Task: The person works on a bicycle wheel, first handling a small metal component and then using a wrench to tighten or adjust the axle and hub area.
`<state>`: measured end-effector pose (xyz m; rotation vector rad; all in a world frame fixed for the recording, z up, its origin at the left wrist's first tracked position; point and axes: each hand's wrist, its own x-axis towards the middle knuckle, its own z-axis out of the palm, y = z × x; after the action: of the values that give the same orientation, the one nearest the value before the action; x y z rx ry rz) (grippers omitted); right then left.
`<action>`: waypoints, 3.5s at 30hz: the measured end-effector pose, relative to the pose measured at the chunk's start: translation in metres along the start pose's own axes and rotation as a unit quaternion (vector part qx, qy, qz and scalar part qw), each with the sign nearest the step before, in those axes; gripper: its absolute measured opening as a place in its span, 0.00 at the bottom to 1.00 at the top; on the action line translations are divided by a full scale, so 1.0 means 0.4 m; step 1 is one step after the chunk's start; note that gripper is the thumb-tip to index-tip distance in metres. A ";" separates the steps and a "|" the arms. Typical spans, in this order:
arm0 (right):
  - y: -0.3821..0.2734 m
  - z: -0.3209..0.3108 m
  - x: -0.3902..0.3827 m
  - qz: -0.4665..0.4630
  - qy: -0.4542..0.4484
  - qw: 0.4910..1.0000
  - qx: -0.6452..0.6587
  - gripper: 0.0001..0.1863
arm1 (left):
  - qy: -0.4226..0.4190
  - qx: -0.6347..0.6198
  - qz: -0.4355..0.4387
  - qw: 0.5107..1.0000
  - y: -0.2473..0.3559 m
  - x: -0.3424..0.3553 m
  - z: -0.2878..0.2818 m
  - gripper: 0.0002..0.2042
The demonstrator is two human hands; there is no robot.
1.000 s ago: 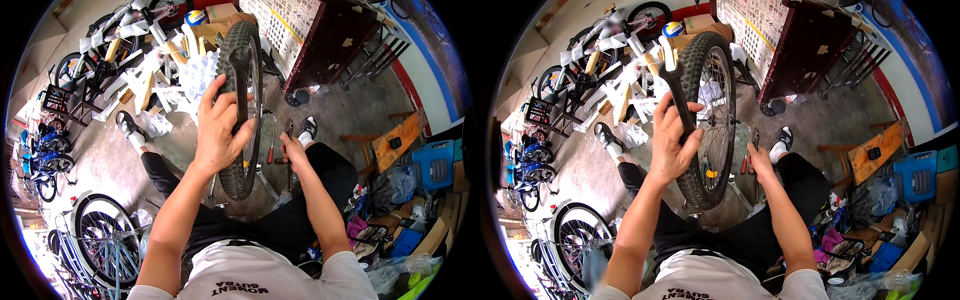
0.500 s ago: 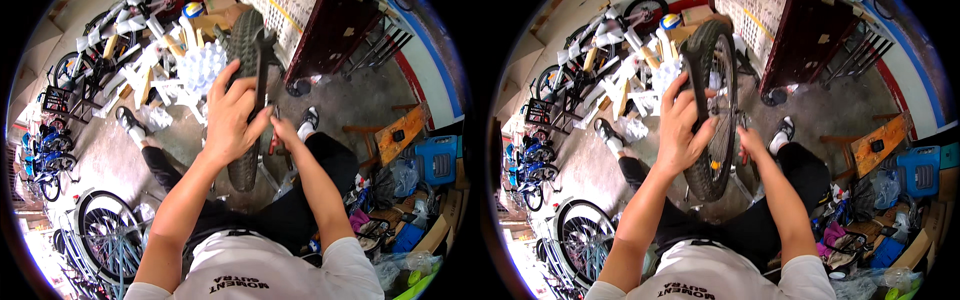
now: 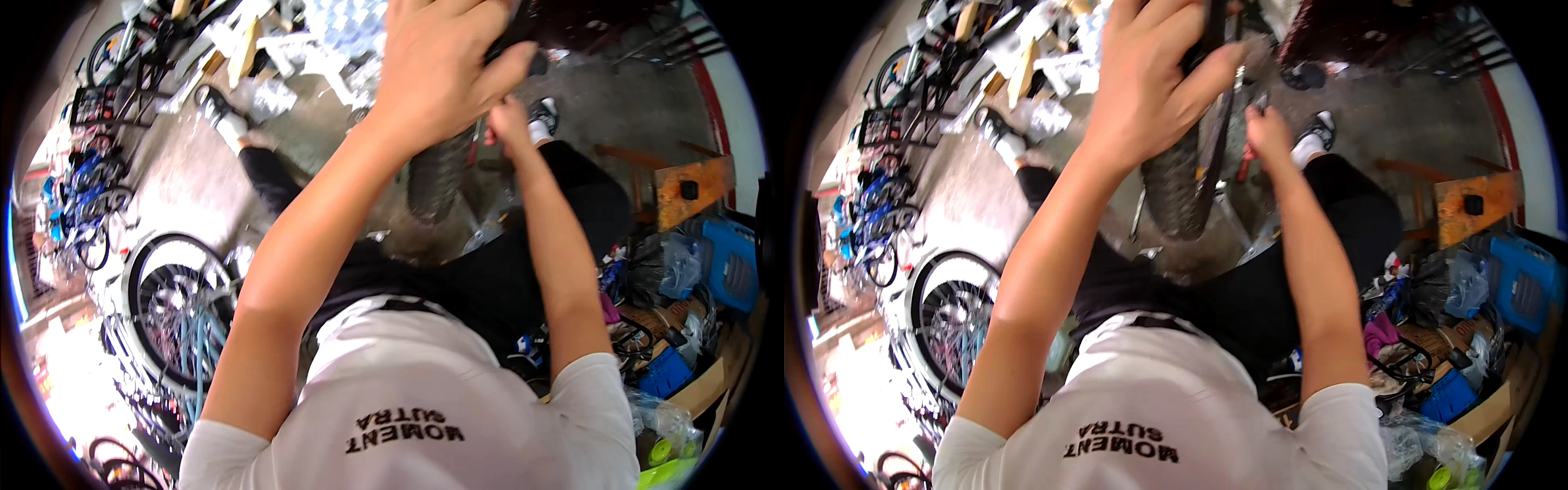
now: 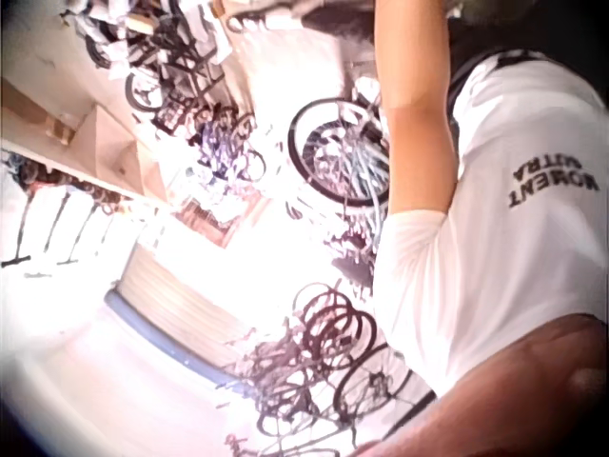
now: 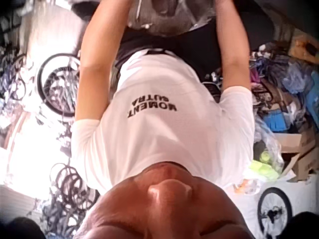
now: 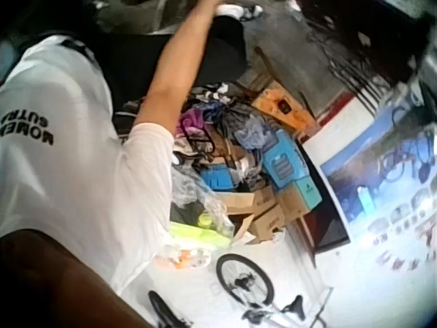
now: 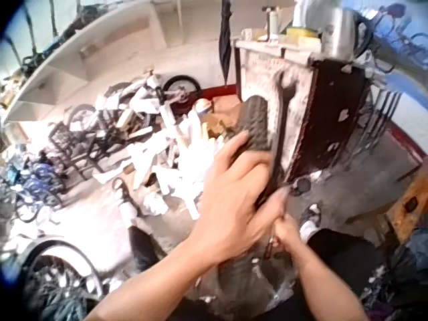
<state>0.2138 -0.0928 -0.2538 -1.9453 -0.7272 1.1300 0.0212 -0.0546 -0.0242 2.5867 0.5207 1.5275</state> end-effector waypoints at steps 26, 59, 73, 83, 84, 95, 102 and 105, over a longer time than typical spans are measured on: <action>-0.072 0.021 0.024 -0.019 0.046 0.956 -0.291 0.22 | -0.044 0.038 -0.029 0.998 0.026 0.006 -0.032 0.09; -0.034 0.043 0.039 -0.156 0.094 0.917 -0.355 0.16 | -0.101 0.035 -0.114 0.988 0.038 -0.027 -0.052 0.14; -0.001 0.093 -0.004 -0.164 0.167 0.927 -0.293 0.14 | -0.112 -0.002 -0.149 0.982 0.076 -0.020 -0.060 0.06; 0.068 0.059 0.043 -0.146 0.189 0.922 -0.304 0.16 | 0.106 -0.355 -0.280 0.886 0.076 -0.049 -0.086 0.17; 0.072 0.057 0.044 -0.153 0.186 0.924 -0.298 0.15 | 0.123 -0.421 -0.329 0.837 0.077 -0.052 -0.098 0.18; 0.127 -0.036 0.089 -0.182 0.172 0.920 -0.302 0.13 | -0.123 -0.049 -0.585 0.800 -0.105 -0.530 0.184 0.16; 0.217 -0.111 0.162 -0.200 0.127 0.964 -0.123 0.14 | -0.140 -0.066 -0.550 0.820 -0.142 -0.570 0.352 0.15; 0.197 -0.113 0.152 -0.123 0.066 0.985 0.097 0.13 | -0.116 -0.094 -0.524 0.839 -0.165 -0.565 0.369 0.12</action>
<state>0.2889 -0.1044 -0.3324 -1.6963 -0.7343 0.8786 0.0331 -0.0551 -0.3018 1.7083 1.3522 0.7927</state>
